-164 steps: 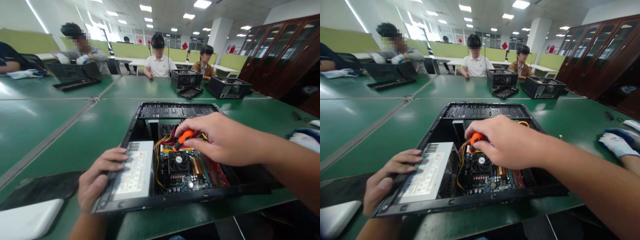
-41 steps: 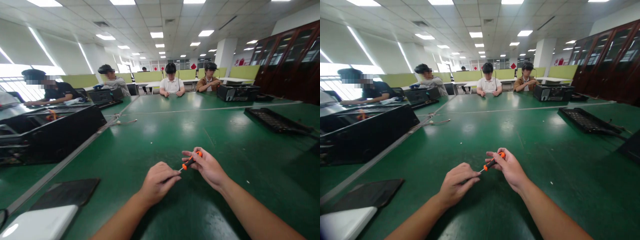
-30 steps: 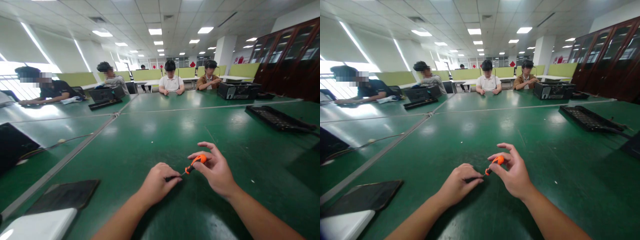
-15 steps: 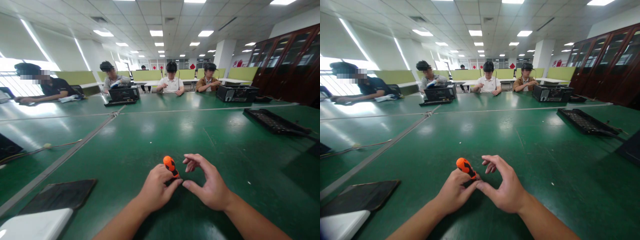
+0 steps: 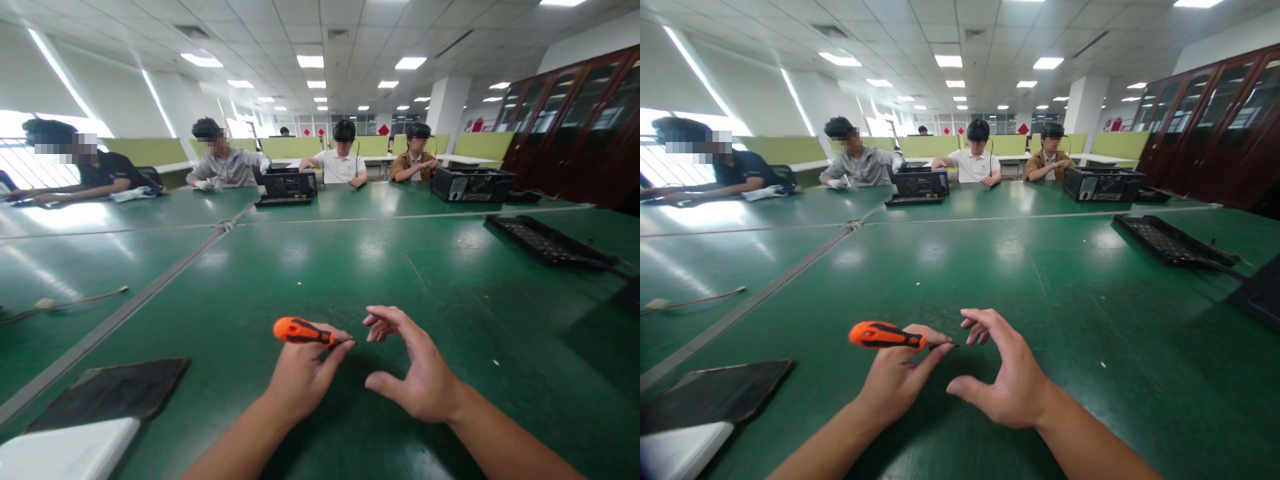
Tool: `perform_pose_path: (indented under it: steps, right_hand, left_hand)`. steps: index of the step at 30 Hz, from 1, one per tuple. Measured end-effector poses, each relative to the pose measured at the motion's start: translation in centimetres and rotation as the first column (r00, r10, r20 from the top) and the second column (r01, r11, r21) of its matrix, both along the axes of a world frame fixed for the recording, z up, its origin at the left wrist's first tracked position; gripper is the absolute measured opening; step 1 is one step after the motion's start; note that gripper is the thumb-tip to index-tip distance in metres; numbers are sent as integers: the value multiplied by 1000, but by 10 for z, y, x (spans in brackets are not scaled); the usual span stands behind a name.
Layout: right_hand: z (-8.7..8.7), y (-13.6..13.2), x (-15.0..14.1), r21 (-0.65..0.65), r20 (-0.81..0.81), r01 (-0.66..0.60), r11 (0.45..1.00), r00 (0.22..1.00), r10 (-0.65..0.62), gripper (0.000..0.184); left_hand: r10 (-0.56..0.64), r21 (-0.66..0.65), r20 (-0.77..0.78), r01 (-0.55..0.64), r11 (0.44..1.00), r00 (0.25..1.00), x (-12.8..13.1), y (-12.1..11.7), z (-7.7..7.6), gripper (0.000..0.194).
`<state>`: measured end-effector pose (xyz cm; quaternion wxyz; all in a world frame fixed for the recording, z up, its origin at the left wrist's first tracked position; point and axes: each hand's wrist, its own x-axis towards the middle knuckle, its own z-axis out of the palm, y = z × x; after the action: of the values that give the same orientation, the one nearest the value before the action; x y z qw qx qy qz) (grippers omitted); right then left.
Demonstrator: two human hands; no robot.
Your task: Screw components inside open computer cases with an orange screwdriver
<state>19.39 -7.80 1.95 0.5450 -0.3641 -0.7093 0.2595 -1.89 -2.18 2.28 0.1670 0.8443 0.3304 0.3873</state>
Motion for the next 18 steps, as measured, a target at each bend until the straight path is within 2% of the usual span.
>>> perform_pose_path:
  steps: [2, 5, 8, 11, 13, 15, 16, 18]
  right_hand:
    - [-1, 0, 0, 0, -13, 17, 1000, 1000, -17, 73]
    - [-2, 0, 0, -6, -35, 35, 999, 999, -35, 70]
    - [-2, -1, 0, -8, -131, -9, 1000, 991, 8, 57]
    - [-1, -2, 0, -7, -265, -19, 1000, 964, 17, 49]
    - [-1, -2, 1, -3, -309, 12, 1000, 951, -12, 47]
    - [-1, -2, 1, -8, -317, 28, 1000, 948, -29, 46]
    - [-1, -2, 1, -12, -316, 30, 999, 948, -32, 46]
    - [-1, -1, 2, -19, -305, 26, 999, 952, -31, 47]
  left_hand:
    - [7, 48, 49, -9, 999, 999, -4, 2, -2, 11]
    - [-18, 75, 44, 14, 997, 999, -7, 5, -5, 10]
    - [-19, 64, 32, 17, 998, 999, -7, 6, -5, 13]
    - [-57, 7, -114, 58, 998, 992, -3, 7, -2, 18]
    - [-159, -103, -307, 134, 986, 938, 1, 8, -1, 22]
    - [-244, -190, -432, 176, 966, 868, 5, 8, 0, 26]
    - [-252, -205, -446, 176, 963, 859, 6, 8, 0, 27]
    - [-210, -191, -400, 143, 971, 892, 6, 9, -1, 27]
